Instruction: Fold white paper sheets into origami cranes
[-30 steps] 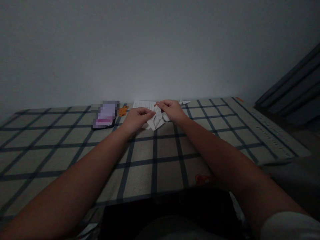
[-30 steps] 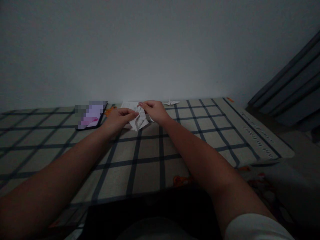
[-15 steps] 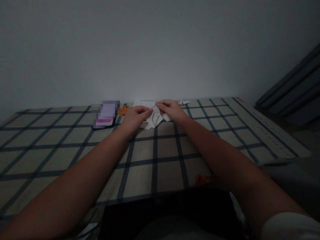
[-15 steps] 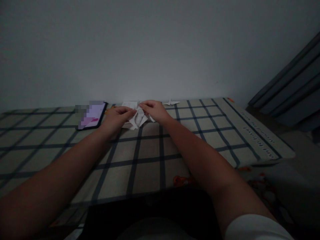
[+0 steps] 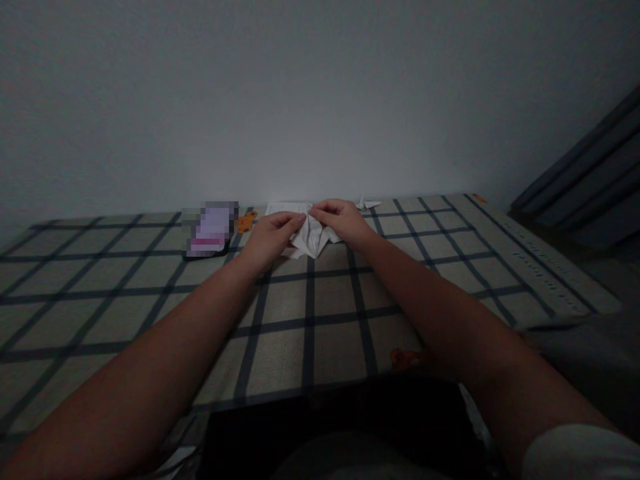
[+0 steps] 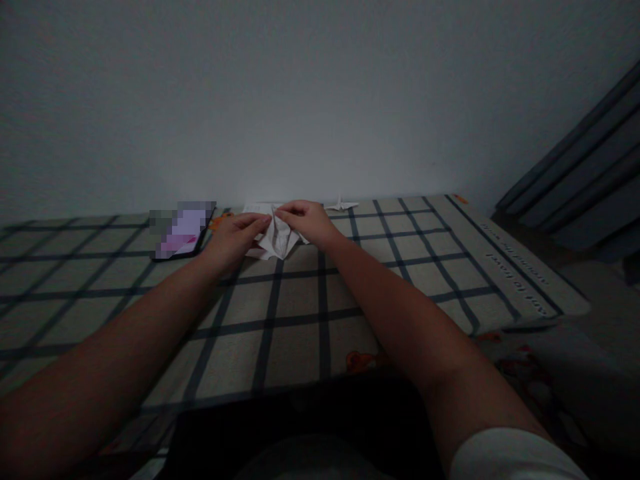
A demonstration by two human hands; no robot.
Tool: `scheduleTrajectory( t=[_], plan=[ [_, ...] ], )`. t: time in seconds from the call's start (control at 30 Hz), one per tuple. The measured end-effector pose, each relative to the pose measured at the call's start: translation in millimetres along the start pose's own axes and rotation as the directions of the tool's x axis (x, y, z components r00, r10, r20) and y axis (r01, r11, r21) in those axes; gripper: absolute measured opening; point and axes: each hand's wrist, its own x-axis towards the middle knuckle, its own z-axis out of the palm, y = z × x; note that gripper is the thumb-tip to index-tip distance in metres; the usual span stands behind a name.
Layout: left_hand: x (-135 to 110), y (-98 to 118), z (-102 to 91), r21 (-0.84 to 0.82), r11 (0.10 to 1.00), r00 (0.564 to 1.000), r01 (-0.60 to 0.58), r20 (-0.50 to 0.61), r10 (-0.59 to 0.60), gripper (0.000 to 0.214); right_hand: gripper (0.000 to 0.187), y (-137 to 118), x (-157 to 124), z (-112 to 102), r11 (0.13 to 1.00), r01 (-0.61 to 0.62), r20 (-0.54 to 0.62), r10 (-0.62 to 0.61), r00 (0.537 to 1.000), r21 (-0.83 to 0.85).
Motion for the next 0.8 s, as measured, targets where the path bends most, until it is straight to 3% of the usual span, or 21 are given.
scheduleTrajectory(
  t=[0.27,0.47,0.8],
  plan=[
    [-1.2,2.4,-3.2,0.226,0.965,0.989,-0.13,-0.04,0.143,0.038,0.019,-3.2,-2.1,0.6,1.0,0.001,0.002,-0.001,1.0,0.024],
    [-3.9,7.3,-4.0,0.322,0.936,0.986,-0.143,-0.039,0.164,0.038,0.019,2.2,-0.5,-0.2,0.999,-0.029,0.021,0.028,0.999,0.043],
    [0.7,1.7,-4.4,0.301,0.941,0.986,-0.156,-0.007,0.166,0.033,0.017,1.0,-0.5,0.4,1.0,0.003,0.029,-0.003,1.0,-0.001]
  ],
)
